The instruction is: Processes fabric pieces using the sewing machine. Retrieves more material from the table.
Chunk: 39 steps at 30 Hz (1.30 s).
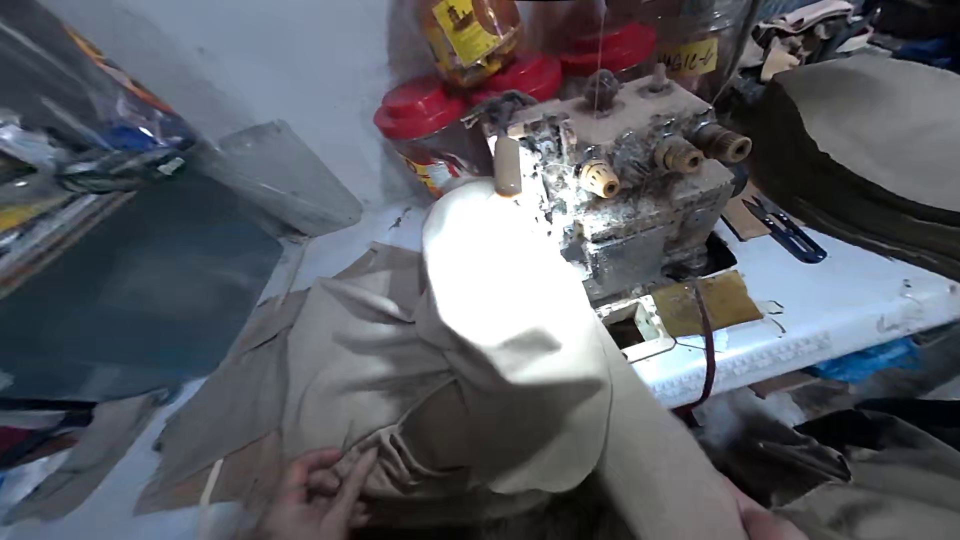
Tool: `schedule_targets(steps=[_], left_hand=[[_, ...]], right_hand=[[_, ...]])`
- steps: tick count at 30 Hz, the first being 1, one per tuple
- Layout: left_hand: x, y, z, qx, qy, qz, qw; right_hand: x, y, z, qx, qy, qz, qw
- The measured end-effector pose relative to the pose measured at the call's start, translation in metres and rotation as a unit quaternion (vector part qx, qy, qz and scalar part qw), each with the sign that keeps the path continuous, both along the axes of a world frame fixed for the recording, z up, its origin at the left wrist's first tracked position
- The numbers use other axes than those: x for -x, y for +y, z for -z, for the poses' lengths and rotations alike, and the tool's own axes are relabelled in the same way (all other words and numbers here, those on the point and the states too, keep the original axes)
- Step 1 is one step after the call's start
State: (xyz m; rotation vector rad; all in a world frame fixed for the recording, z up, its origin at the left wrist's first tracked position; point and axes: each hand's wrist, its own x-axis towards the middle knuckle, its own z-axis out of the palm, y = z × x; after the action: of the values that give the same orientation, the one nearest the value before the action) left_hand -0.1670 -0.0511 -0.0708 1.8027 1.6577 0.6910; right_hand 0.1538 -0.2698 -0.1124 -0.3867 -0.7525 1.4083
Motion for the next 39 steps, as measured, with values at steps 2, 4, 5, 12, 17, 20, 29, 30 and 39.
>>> schedule_targets(steps=[2, 4, 5, 12, 17, 20, 29, 30, 39], left_hand=[[-0.005, -0.003, 0.009, -0.025, -0.01, 0.002, 1.0], [-0.002, -0.002, 0.009, -0.033, -0.069, -0.001, 0.997], [0.005, 0.002, 0.007, -0.046, -0.128, -0.003, 0.991], [0.03, 0.062, -0.083, -0.276, -0.075, -0.038, 0.958], [-0.05, 0.028, -0.059, -0.378, 0.003, 0.112, 0.919], [-0.116, -0.044, -0.038, -0.338, 0.001, 0.225, 0.914], [-0.061, -0.037, 0.023, -0.315, 0.025, 0.231, 0.92], [-0.052, -0.029, 0.03, -0.316, 0.068, 0.242, 0.915], [0.025, 0.004, 0.002, -0.358, 0.043, 0.253, 0.898]], right_hand=[[0.0, 0.023, -0.01, 0.033, 0.067, -0.001, 0.997], [0.009, 0.049, -0.01, 0.143, 0.11, 0.034, 0.983], [0.012, 0.058, -0.004, 0.157, 0.107, 0.039, 0.981], [0.014, 0.075, 0.006, 0.073, -0.005, -0.056, 0.996], [0.028, 0.065, 0.001, 0.189, -0.061, 0.01, 0.98], [0.027, 0.049, -0.008, 0.27, -0.074, 0.016, 0.96], [0.007, 0.034, -0.036, 0.032, 0.199, -0.052, 0.978], [0.008, 0.041, -0.032, 0.086, 0.162, -0.033, 0.982], [-0.004, 0.032, -0.009, 0.168, 0.02, 0.02, 0.985]])
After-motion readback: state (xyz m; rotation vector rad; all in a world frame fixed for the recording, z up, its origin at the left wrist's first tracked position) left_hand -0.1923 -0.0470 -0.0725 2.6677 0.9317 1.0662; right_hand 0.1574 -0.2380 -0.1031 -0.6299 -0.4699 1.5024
